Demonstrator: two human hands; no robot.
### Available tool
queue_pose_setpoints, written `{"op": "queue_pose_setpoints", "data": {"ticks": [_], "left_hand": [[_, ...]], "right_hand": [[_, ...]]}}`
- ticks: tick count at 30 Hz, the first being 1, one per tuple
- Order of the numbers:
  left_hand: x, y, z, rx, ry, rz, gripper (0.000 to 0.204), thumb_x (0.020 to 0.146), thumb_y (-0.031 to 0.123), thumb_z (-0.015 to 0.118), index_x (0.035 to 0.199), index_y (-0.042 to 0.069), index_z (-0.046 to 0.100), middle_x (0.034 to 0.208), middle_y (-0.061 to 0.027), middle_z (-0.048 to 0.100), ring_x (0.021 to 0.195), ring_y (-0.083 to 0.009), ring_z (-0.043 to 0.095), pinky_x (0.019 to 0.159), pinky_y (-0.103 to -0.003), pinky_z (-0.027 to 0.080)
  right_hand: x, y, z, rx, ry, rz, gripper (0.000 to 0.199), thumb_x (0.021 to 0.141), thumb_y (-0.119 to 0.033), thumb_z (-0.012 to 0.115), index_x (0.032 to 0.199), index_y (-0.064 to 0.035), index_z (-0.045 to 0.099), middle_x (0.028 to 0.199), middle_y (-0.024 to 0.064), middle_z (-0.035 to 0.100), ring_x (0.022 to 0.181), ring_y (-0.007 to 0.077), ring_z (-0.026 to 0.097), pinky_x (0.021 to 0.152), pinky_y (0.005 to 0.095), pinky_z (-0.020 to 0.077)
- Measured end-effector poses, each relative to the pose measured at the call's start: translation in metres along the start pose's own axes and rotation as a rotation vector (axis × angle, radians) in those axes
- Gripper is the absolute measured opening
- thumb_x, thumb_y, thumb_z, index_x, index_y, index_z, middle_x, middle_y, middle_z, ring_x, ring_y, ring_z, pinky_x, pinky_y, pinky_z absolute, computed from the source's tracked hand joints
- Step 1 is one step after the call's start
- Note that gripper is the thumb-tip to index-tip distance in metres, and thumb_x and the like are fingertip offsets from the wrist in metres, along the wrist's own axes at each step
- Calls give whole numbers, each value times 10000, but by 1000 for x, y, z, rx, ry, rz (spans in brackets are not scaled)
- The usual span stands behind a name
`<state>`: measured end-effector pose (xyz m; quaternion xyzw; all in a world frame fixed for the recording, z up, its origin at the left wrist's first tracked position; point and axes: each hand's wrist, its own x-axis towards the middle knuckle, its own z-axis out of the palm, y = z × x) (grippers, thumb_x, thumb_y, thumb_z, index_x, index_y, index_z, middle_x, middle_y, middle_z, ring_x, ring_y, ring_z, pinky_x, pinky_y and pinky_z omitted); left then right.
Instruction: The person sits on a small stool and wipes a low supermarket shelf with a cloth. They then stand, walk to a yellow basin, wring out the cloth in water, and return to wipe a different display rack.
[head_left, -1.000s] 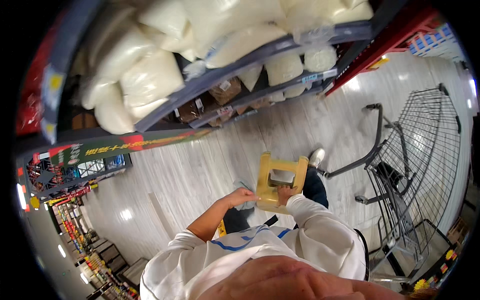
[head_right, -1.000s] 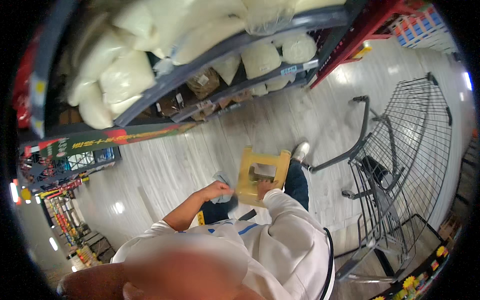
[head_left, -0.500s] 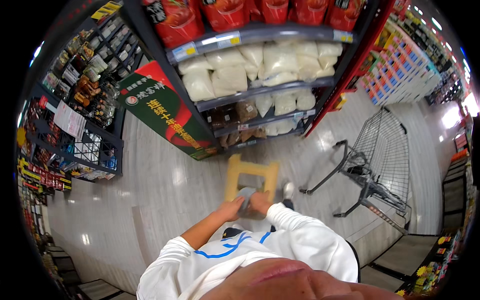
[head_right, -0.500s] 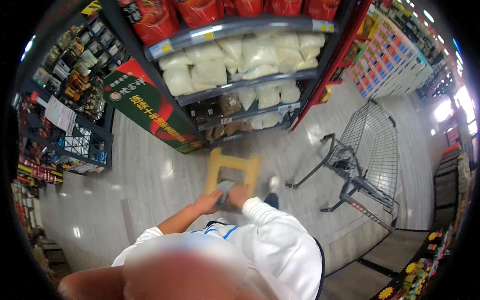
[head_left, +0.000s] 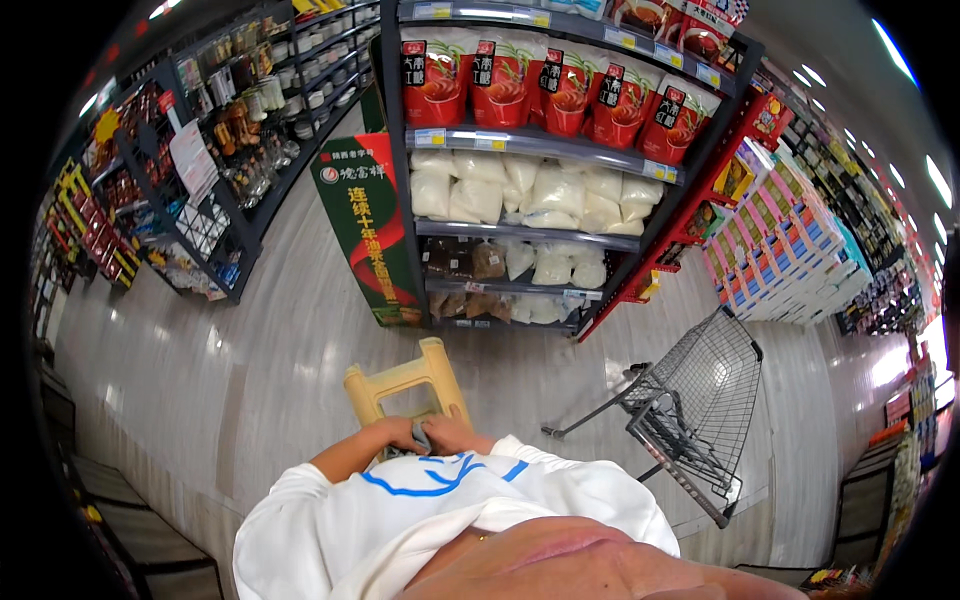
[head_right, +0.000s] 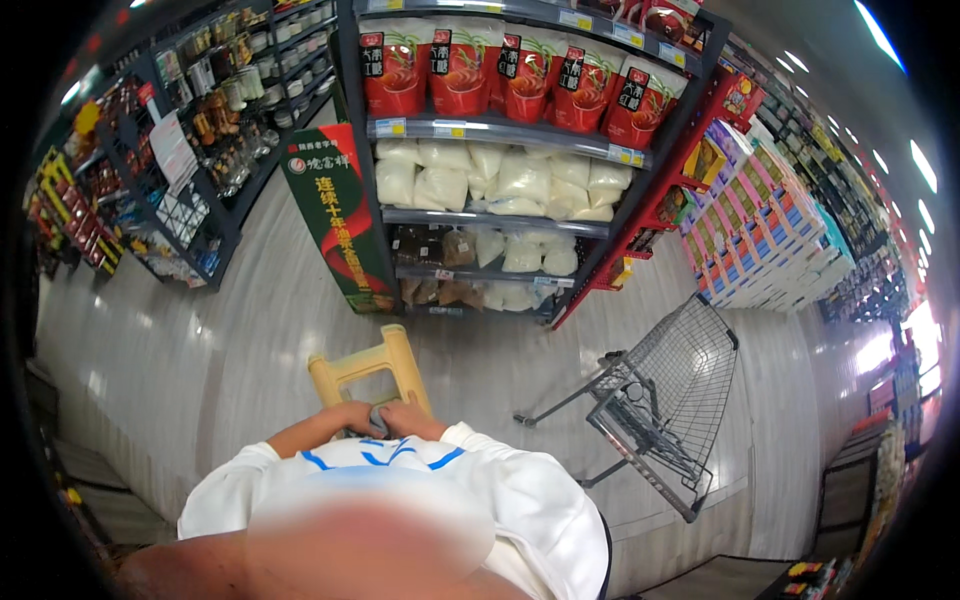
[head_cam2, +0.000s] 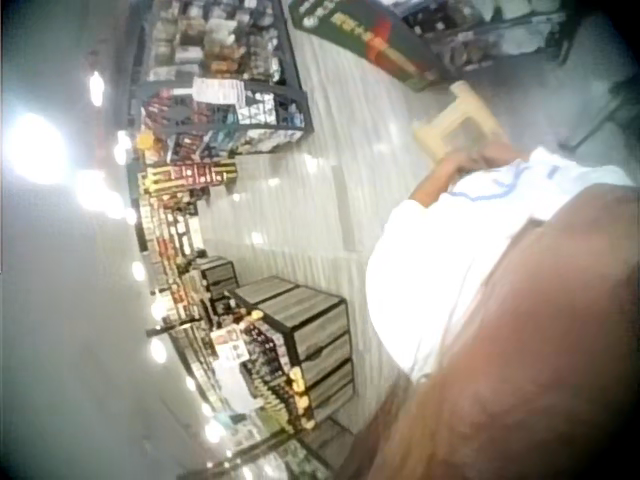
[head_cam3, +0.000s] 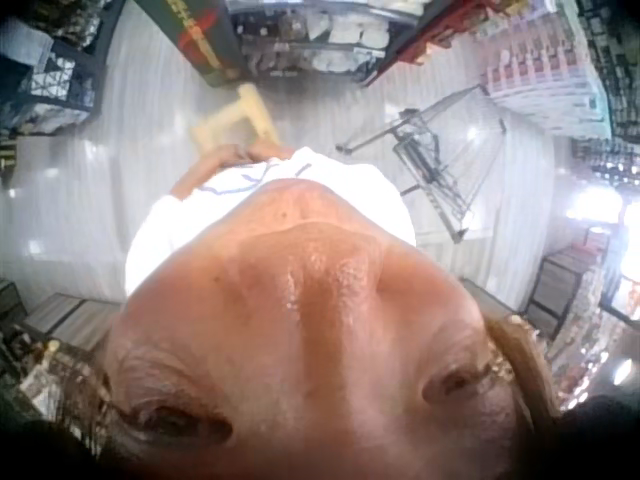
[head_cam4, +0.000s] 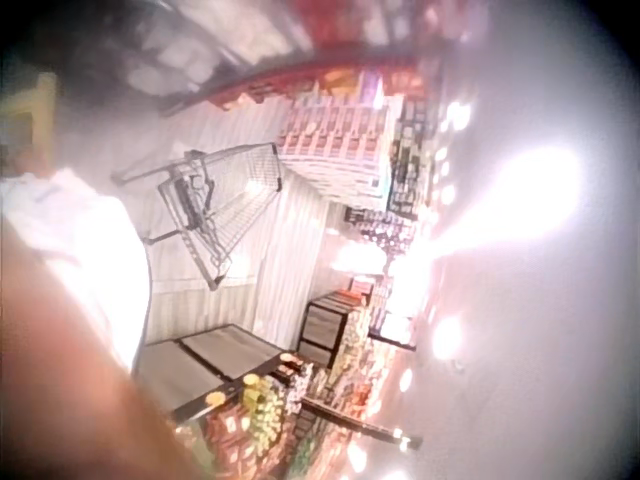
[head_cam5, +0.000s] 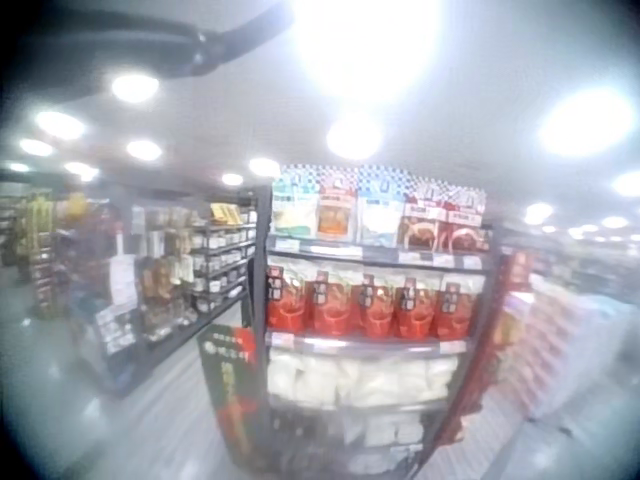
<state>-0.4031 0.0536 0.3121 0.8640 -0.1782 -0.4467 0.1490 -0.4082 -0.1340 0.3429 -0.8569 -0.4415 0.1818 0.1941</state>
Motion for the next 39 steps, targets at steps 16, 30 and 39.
{"op": "queue_pose_setpoints", "data": {"ticks": [16,30,39], "left_hand": [[-53,-40,157,-568,320,-507,784,606,656,655,980,-32,635,993,-212,627,928,-312,610,789,-357,475],[-176,-87,292,-972,335,-793,763,623,633,657,990,-35,631,1000,-207,627,933,-313,608,793,-358,473],[-212,-166,332,-1125,373,-772,750,634,618,659,997,-37,628,1004,-205,627,936,-315,607,797,-358,472]], "right_hand": [[-457,154,-147,285,224,1340,891,657,-636,619,1221,39,481,1185,263,518,1152,369,469,951,393,374],[-433,175,-43,192,143,1468,458,580,-429,724,654,14,634,572,97,612,548,218,615,573,338,485],[-316,139,-24,504,134,1515,261,659,-238,706,630,3,609,567,77,591,460,148,557,431,273,430]]}}
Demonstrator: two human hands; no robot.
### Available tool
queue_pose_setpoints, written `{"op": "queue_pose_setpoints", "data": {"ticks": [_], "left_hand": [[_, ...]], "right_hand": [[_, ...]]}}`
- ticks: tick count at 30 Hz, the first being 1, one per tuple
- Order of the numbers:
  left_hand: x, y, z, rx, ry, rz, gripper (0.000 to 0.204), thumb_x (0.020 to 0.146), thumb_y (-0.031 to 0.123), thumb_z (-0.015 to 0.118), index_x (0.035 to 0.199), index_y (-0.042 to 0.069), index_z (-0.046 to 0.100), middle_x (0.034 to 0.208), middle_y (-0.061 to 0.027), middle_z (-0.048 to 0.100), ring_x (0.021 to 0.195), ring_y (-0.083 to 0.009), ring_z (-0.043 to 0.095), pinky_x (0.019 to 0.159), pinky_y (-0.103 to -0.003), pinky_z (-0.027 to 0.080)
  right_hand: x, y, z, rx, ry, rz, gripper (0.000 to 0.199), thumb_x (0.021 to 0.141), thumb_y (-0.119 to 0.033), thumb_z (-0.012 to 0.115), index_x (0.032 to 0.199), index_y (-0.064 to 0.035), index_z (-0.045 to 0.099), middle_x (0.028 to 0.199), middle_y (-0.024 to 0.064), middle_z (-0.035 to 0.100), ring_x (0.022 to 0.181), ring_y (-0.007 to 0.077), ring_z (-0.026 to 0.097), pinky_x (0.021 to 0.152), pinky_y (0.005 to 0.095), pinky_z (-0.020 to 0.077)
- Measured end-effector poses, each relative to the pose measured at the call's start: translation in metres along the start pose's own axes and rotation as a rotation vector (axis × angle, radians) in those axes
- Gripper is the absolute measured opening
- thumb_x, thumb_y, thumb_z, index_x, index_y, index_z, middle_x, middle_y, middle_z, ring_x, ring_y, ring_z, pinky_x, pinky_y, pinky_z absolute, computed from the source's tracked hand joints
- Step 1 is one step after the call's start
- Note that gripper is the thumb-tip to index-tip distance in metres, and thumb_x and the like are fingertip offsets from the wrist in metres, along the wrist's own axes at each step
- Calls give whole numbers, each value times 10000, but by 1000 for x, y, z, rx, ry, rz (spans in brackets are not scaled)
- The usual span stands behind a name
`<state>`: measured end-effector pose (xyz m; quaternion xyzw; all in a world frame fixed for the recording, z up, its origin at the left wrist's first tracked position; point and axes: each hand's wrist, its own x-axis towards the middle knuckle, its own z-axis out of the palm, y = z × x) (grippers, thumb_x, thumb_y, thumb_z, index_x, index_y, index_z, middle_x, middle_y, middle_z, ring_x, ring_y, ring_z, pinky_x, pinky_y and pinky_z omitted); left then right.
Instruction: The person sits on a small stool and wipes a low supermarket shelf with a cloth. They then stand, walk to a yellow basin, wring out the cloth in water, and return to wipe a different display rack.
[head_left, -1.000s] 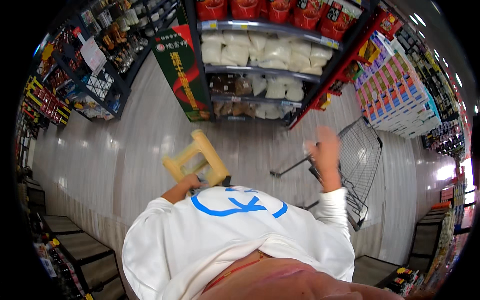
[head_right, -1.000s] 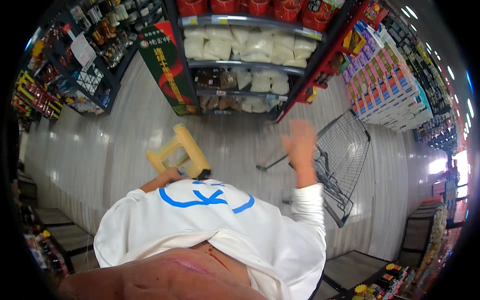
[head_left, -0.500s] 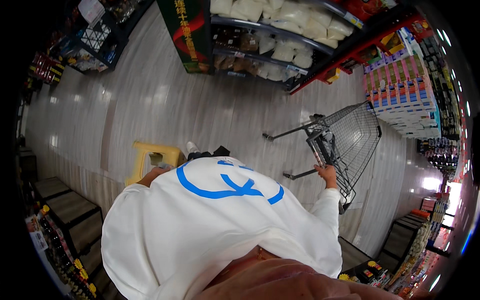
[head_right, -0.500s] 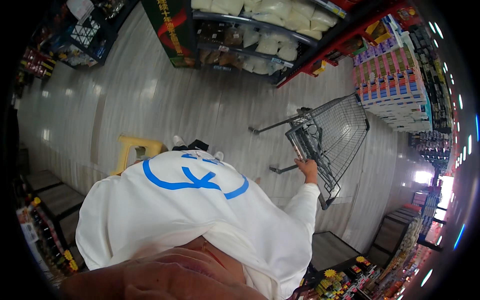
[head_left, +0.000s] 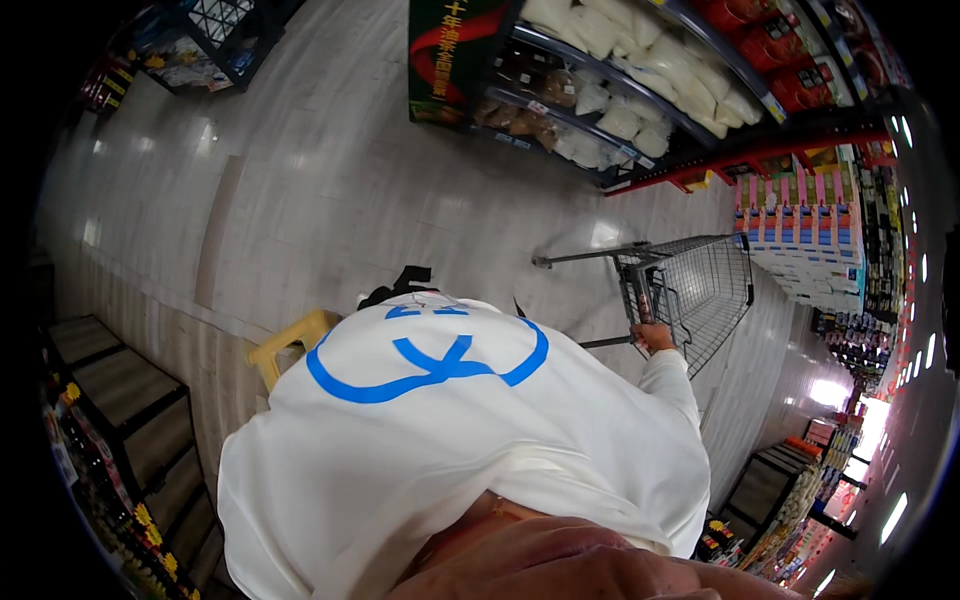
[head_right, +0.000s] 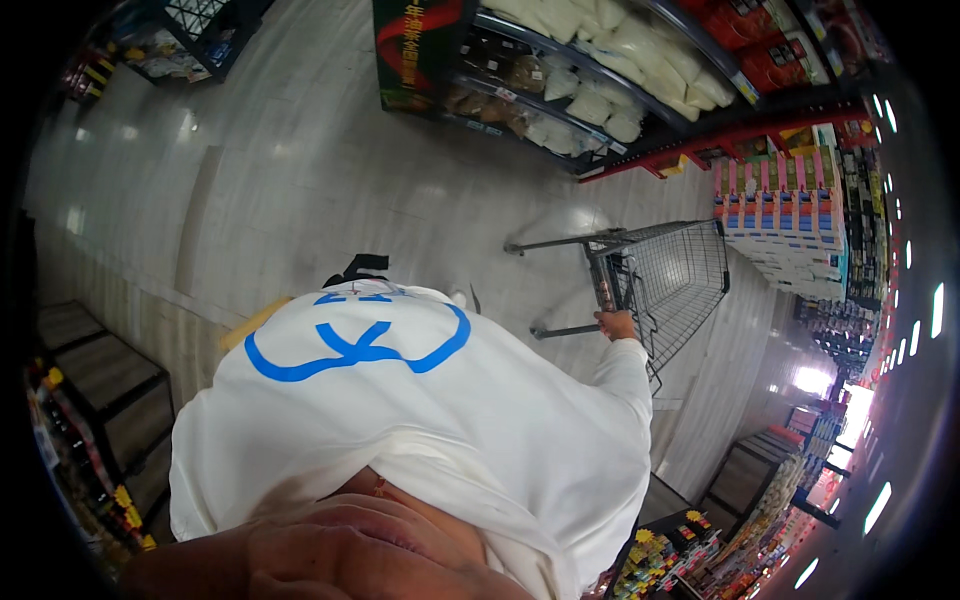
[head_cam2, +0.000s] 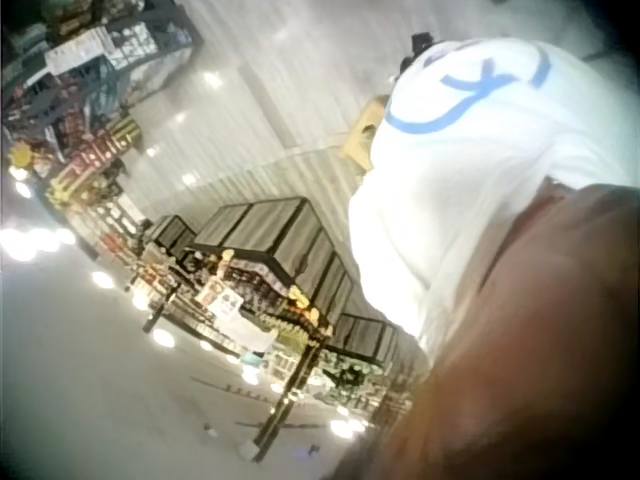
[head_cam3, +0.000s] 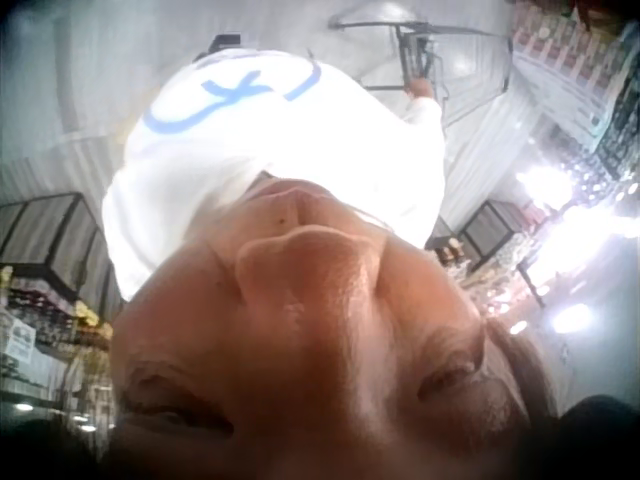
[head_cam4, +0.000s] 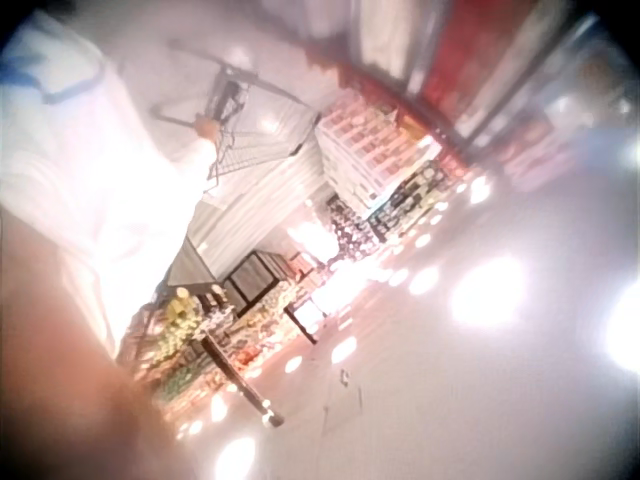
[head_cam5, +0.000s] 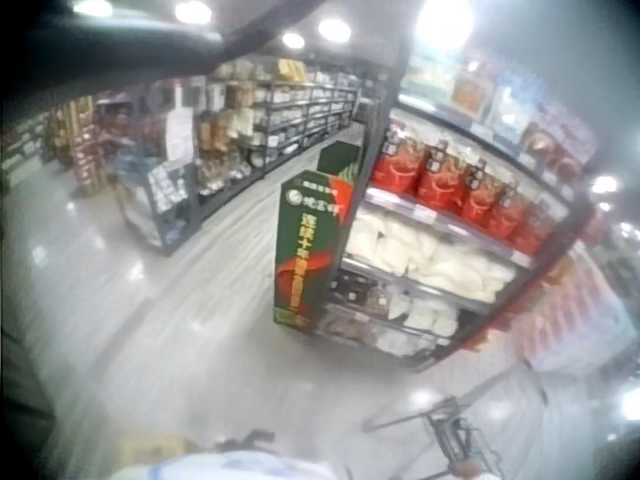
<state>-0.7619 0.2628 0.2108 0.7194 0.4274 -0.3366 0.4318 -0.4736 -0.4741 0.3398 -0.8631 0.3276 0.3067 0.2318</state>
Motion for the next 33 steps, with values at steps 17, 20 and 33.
{"op": "queue_pose_setpoints", "data": {"ticks": [17,20,33], "left_hand": [[112,-116,-316,-17,33,-121,726,654,590,662,1009,-41,623,1012,-200,627,942,-317,605,802,-359,469],[143,-103,-379,0,44,-126,721,658,585,663,1012,-42,622,1013,-199,627,943,-317,604,804,-359,469],[348,103,-664,215,134,243,703,673,564,665,1021,-45,618,1020,-195,627,947,-319,603,808,-360,467]], "right_hand": [[-153,-307,173,238,-511,326,193,800,-134,620,932,7,616,863,75,635,711,174,598,626,318,487],[-170,-364,197,492,-698,330,266,805,-99,601,1044,14,573,948,80,625,764,189,610,675,312,495],[-218,-634,288,521,-951,337,375,799,-68,590,1161,-15,508,1034,95,606,870,203,614,725,323,496]]}}
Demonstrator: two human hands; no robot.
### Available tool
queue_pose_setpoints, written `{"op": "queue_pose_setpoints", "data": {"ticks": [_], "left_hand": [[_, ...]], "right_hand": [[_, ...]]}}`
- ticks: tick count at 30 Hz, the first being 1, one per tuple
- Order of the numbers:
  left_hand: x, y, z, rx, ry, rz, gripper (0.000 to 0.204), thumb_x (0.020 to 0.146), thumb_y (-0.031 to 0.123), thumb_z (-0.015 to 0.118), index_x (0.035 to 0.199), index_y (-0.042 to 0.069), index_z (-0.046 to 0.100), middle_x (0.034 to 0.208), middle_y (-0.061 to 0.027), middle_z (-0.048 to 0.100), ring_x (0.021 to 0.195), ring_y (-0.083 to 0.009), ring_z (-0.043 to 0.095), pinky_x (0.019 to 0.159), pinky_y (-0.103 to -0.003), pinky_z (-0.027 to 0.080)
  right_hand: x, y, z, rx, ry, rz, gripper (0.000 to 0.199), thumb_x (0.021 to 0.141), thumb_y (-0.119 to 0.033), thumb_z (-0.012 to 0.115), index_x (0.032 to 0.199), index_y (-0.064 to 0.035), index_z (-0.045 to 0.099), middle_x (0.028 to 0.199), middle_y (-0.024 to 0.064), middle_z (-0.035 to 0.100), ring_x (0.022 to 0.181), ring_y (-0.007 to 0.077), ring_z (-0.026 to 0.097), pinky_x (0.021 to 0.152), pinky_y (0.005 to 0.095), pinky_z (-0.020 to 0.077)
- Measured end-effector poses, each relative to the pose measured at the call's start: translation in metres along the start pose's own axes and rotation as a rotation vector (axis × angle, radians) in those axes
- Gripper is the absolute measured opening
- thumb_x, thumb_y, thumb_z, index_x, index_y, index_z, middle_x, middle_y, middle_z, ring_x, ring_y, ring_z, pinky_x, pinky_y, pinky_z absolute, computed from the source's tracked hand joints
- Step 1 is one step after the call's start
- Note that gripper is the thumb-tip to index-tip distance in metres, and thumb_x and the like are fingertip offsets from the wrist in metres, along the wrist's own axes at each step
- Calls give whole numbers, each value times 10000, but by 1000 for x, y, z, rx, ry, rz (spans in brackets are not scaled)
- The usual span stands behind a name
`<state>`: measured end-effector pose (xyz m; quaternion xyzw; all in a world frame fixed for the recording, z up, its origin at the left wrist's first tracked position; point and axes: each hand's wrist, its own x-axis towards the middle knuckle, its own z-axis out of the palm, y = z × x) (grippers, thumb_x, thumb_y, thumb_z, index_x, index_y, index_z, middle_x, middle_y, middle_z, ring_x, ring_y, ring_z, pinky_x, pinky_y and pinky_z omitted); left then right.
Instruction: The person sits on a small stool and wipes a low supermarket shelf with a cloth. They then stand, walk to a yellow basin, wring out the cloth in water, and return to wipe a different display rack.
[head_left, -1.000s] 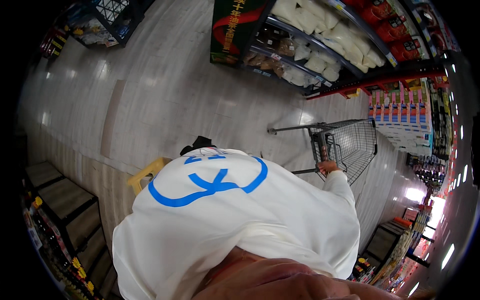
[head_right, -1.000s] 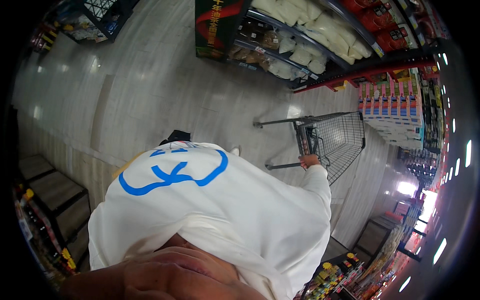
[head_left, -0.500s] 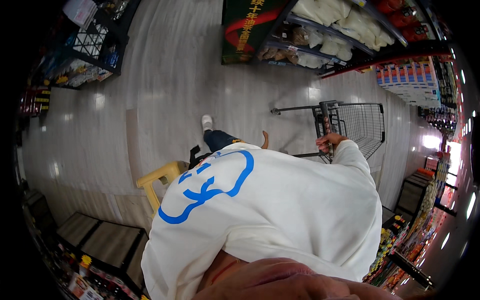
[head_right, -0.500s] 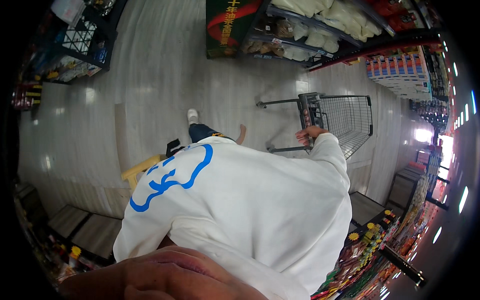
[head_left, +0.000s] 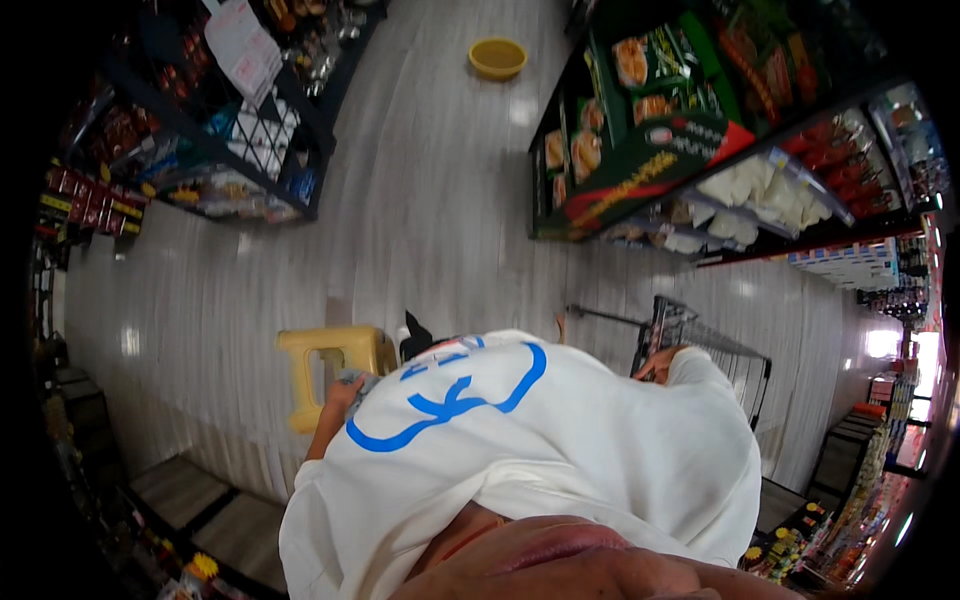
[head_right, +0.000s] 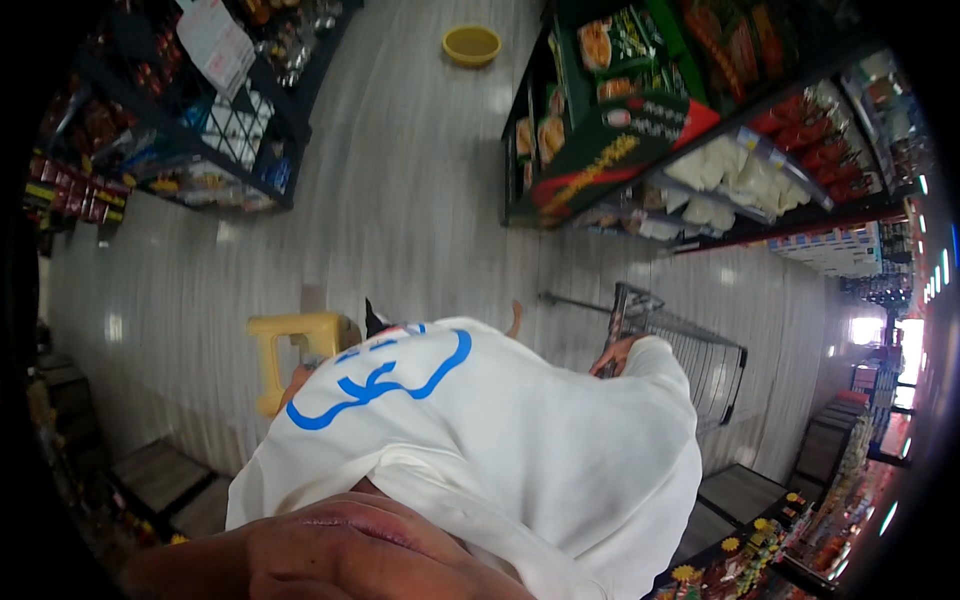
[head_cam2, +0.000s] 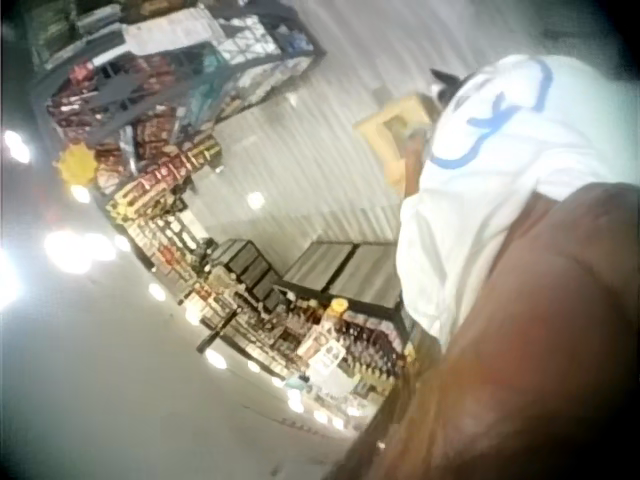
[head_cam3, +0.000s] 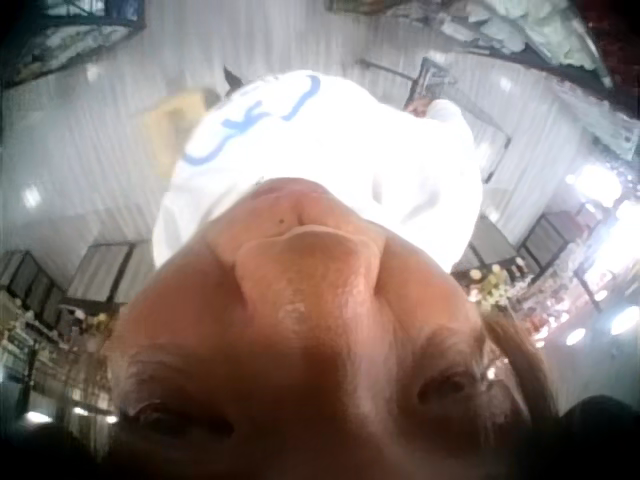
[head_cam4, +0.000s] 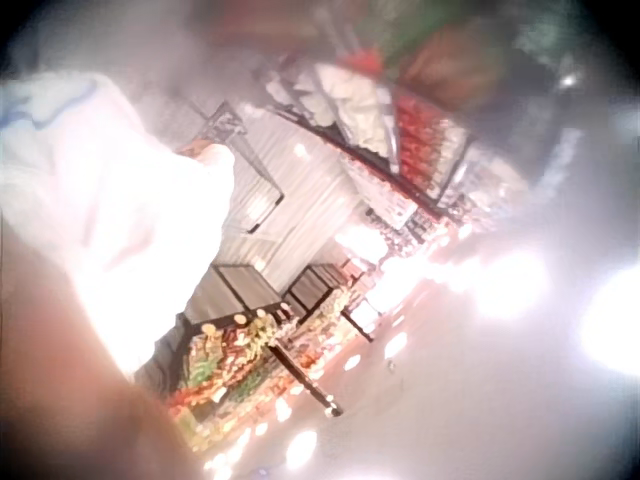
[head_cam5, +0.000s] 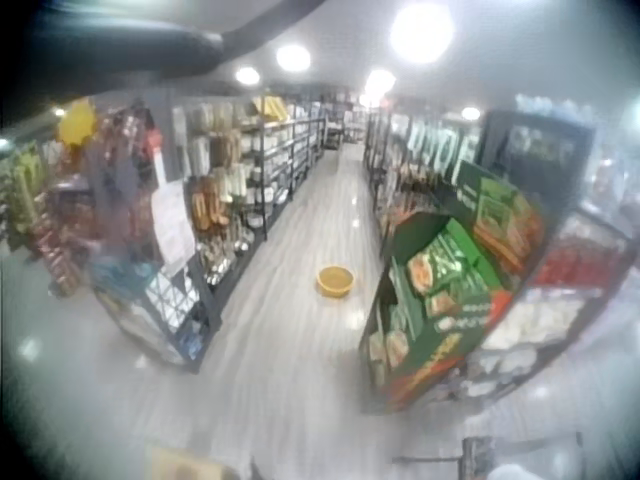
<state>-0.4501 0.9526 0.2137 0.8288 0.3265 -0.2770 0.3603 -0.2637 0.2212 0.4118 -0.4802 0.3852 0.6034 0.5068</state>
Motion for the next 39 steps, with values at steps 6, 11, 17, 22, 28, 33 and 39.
{"op": "queue_pose_setpoints", "data": {"ticks": [6,11,17,22,28,33,39], "left_hand": [[103,148,-149,-55,-213,-6,586,710,370,712,1016,-114,590,991,-206,630,915,-278,610,775,-354,468],[209,228,-208,144,-277,299,610,672,406,723,998,-96,606,978,-211,634,886,-298,619,759,-359,471],[352,332,-219,283,-370,530,597,661,439,715,968,-65,625,979,-226,627,908,-319,612,766,-371,472],[392,449,-246,466,-358,579,581,678,454,697,959,-50,634,961,-209,635,912,-313,612,772,-371,470],[463,575,-298,555,-422,621,514,716,468,661,899,-12,661,928,-187,648,893,-299,616,764,-380,459],[570,634,-332,522,-396,672,540,708,427,673,955,-51,630,973,-215,630,926,-327,604,788,-383,460],[691,708,-383,585,-386,826,539,699,413,674,972,-49,625,980,-234,622,937,-362,596,772,-393,469]], "right_hand": [[48,-63,98,19,-17,-27,379,798,-66,589,1165,-18,506,1038,96,606,880,204,613,727,325,496],[70,-106,172,59,-23,-44,383,797,-64,589,1167,-21,505,1042,97,605,889,205,612,728,327,496],[90,-153,228,127,-36,-56,387,795,-61,589,1170,-24,503,1046,98,604,899,206,610,729,329,496],[112,-194,248,213,-58,-72,391,794,-59,589,1173,-27,502,1049,99,603,907,207,609,730,331,496],[128,-253,267,297,-86,-84,395,792,-56,589,1176,-30,500,1053,100,602,917,208,608,731,333,496],[117,-306,285,407,-54,-82,399,791,-54,589,1179,-33,499,1056,101,602,925,209,607,732,335,496],[129,-382,323,536,-26,-136,403,789,-52,589,1182,-36,497,1060,102,601,935,210,606,734,337,496]]}}
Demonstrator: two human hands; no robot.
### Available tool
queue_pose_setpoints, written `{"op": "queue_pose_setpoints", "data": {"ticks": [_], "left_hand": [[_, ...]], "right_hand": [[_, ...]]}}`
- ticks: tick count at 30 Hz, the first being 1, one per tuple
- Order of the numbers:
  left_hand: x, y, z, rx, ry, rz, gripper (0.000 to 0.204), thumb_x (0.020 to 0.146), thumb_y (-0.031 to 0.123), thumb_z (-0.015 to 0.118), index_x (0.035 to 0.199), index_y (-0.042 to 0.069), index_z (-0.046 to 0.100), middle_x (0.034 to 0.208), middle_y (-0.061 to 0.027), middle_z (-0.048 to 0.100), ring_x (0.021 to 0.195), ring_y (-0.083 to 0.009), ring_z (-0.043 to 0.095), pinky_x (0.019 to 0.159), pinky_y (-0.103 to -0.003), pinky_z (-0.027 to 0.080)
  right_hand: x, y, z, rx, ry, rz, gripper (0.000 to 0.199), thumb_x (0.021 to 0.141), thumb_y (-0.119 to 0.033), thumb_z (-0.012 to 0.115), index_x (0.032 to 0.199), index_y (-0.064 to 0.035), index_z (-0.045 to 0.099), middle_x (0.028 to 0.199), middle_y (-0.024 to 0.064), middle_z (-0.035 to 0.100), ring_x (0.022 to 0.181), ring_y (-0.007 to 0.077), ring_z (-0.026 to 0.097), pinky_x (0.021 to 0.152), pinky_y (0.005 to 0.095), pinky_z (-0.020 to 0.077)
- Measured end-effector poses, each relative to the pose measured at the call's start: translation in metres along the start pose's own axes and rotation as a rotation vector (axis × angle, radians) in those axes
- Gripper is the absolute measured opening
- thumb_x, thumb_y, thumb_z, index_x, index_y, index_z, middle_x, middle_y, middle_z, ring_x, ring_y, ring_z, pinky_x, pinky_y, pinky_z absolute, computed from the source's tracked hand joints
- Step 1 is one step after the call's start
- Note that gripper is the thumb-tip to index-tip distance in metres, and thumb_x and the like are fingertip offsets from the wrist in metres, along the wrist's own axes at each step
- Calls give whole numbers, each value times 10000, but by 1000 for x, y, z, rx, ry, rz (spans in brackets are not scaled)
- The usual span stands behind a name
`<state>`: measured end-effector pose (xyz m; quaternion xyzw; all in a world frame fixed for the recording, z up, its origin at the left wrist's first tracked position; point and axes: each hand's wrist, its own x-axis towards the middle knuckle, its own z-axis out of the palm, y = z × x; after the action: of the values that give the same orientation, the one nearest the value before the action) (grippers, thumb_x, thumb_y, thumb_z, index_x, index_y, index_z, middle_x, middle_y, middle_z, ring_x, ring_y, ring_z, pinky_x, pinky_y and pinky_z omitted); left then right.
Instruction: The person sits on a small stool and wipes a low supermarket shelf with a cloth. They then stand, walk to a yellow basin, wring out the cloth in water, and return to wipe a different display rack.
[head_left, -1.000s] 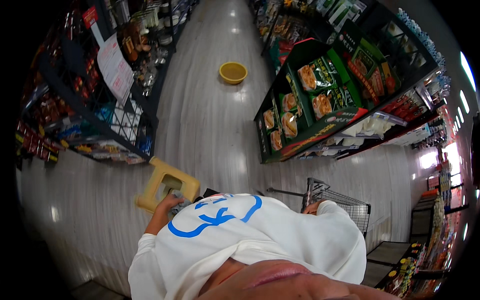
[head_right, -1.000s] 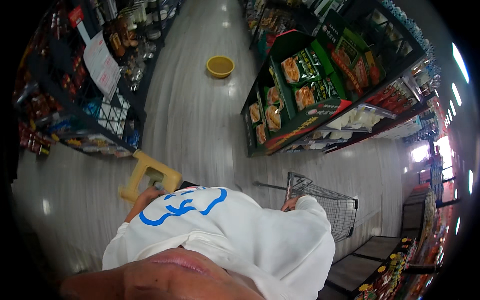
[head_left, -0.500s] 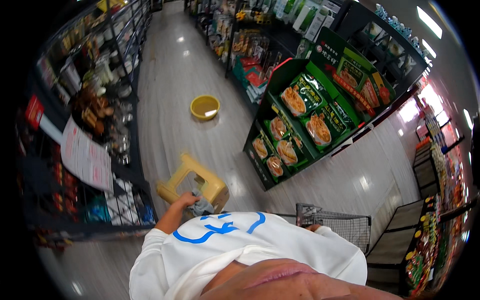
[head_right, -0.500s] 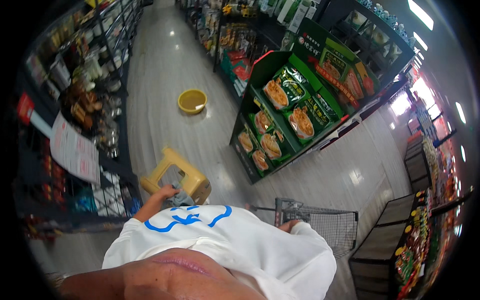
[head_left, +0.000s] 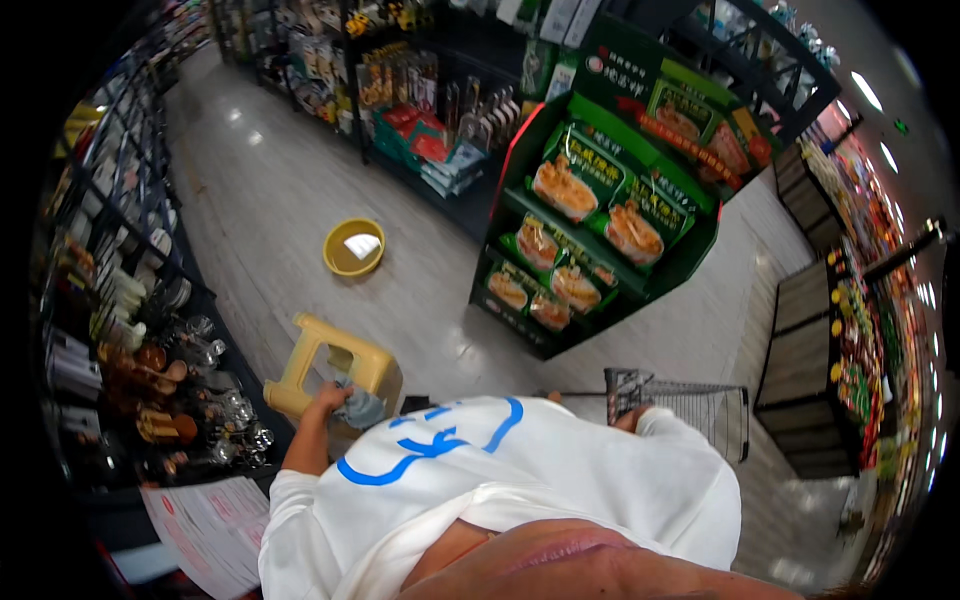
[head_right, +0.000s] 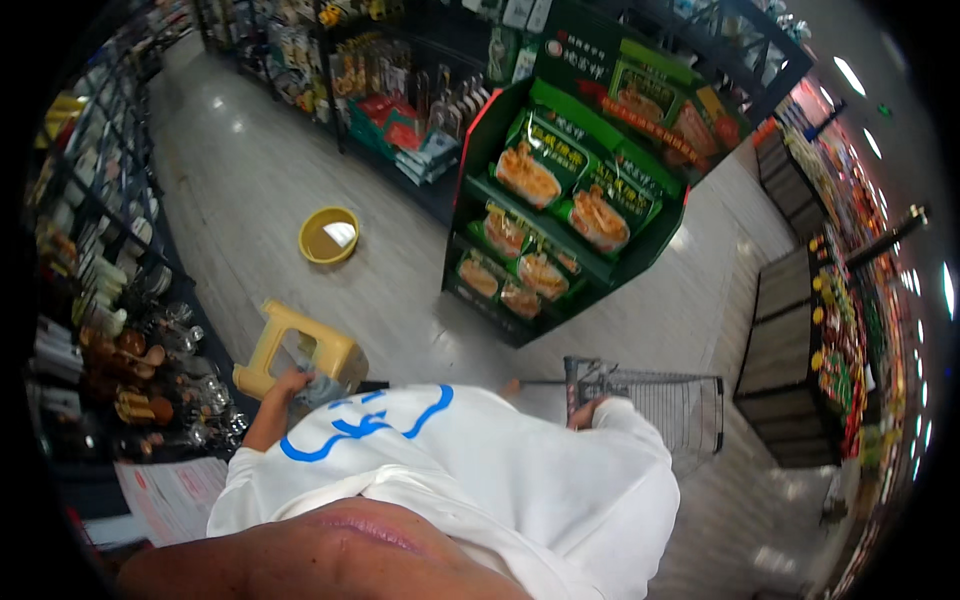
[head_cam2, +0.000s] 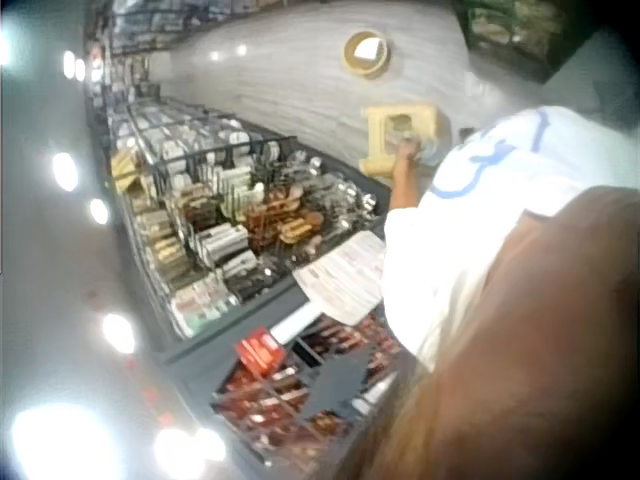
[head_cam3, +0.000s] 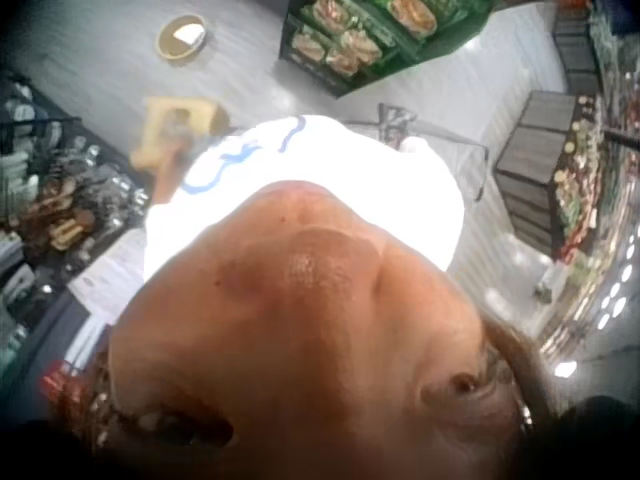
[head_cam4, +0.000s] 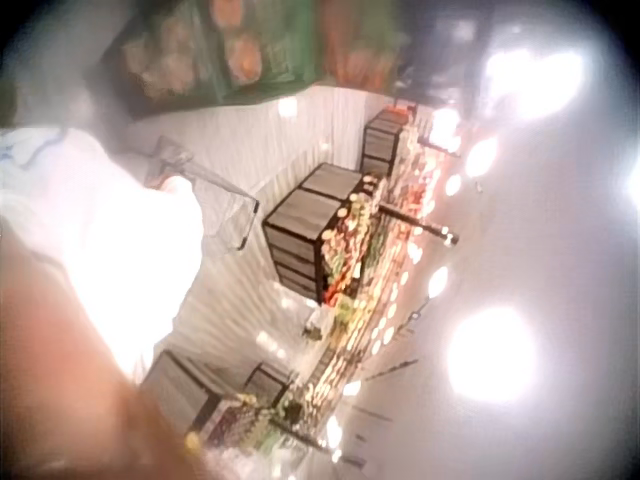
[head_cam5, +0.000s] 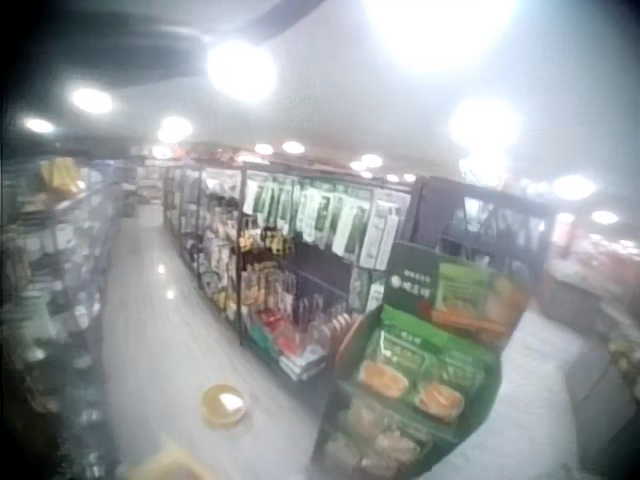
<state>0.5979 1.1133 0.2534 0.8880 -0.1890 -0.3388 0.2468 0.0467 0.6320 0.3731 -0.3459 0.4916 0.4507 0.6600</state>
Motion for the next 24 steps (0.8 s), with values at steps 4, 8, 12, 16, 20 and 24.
{"op": "queue_pose_setpoints", "data": {"ticks": [4,8,12,16,20,24], "left_hand": [[63,-31,-77,77,-55,-45,530,711,422,658,963,-43,633,941,-231,632,904,-361,607,762,-396,471],[104,-46,-130,-45,-140,-47,556,709,421,657,974,-66,621,958,-237,627,911,-343,609,758,-398,471],[136,-39,-185,-3,-64,-130,612,697,425,665,992,-106,594,1006,-253,607,948,-333,598,772,-396,470],[230,-106,-203,8,-62,-146,614,692,400,676,1014,-115,582,1031,-257,598,967,-343,589,788,-395,468],[299,-99,-226,85,-50,-136,559,705,345,678,1023,-105,585,1025,-239,608,964,-332,593,796,-391,467],[302,-37,-281,-240,-112,-165,580,739,296,666,1108,-127,521,1116,-224,569,1014,-300,563,797,-386,463]], "right_hand": [[26,-29,59,98,49,-4,407,788,-50,589,1184,-38,496,1063,103,600,942,211,605,735,338,496],[46,-48,105,289,234,-94,410,787,-48,589,1186,-40,495,1066,104,599,949,212,604,736,340,496],[91,-81,159,709,982,-696,340,711,-76,669,1027,-27,554,843,80,629,802,219,634,653,376,500],[58,-183,244,179,1791,-496,363,773,-369,560,880,-22,556,824,228,605,790,416,570,724,474,424],[85,-210,229,223,1788,-521,359,791,-341,526,863,10,541,826,275,589,804,439,557,721,481,419],[82,-260,247,223,1840,-497,317,786,-277,517,886,24,534,862,294,578,840,461,545,741,486,422]]}}
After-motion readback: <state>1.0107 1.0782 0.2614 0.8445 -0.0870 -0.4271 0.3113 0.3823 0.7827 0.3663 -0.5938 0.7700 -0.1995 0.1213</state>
